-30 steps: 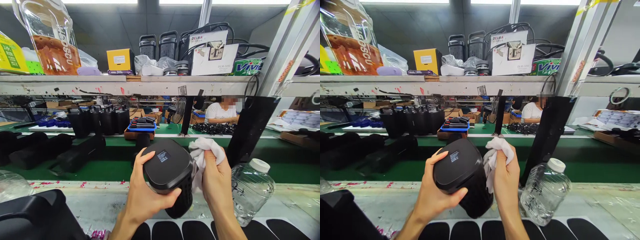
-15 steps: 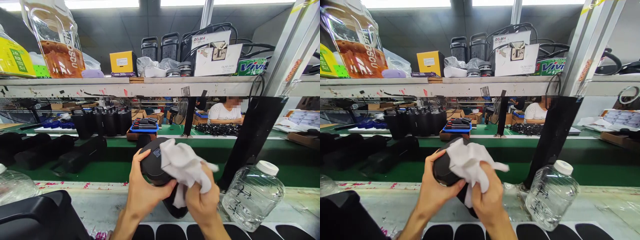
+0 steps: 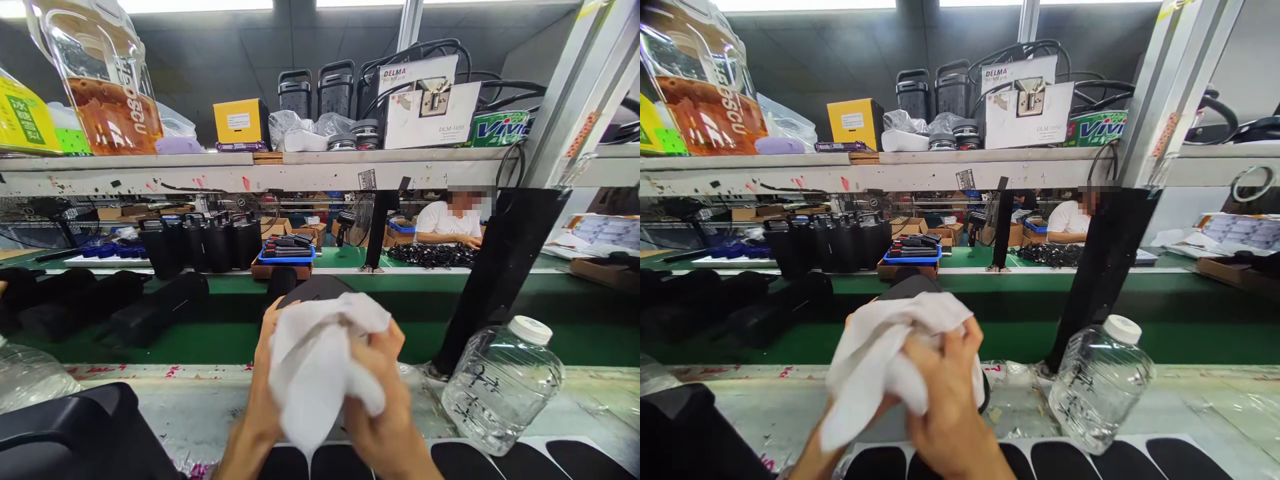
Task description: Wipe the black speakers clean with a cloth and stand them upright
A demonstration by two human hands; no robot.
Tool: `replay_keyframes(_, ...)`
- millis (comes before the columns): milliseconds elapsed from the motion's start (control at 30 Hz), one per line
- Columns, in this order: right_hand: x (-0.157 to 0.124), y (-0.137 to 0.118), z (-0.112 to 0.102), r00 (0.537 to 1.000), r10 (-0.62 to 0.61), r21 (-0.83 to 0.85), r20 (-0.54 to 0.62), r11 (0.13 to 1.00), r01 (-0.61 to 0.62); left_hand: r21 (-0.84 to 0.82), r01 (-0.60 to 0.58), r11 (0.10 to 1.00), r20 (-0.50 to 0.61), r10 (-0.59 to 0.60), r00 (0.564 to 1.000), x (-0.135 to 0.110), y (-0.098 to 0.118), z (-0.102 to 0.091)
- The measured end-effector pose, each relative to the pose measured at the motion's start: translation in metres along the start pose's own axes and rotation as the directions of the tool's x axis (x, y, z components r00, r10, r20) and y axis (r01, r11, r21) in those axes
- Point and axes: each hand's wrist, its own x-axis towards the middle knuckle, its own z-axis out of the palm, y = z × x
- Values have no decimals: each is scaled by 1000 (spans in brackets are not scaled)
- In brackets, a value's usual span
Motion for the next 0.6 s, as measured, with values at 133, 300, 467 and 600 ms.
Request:
replay_keyframes(133, 17, 24, -6, 632, 724, 378, -278, 687, -621, 53, -3, 999, 105, -2, 994, -5, 4, 3)
replay_keyframes(300, 36, 29, -12, 256, 967, 807, 16, 138, -574, 29, 10, 1000, 105, -13, 994, -9, 11, 8)
replay_keyframes(467, 33, 11, -5, 361, 931, 816, 53, 168, -553, 46, 82, 996, 100, -86, 991, -4, 8, 4)
replay_keyframes(600, 15, -6, 7, 733, 646, 505, -213, 715, -484, 46, 144, 988, 81, -148, 986, 3, 2, 0)
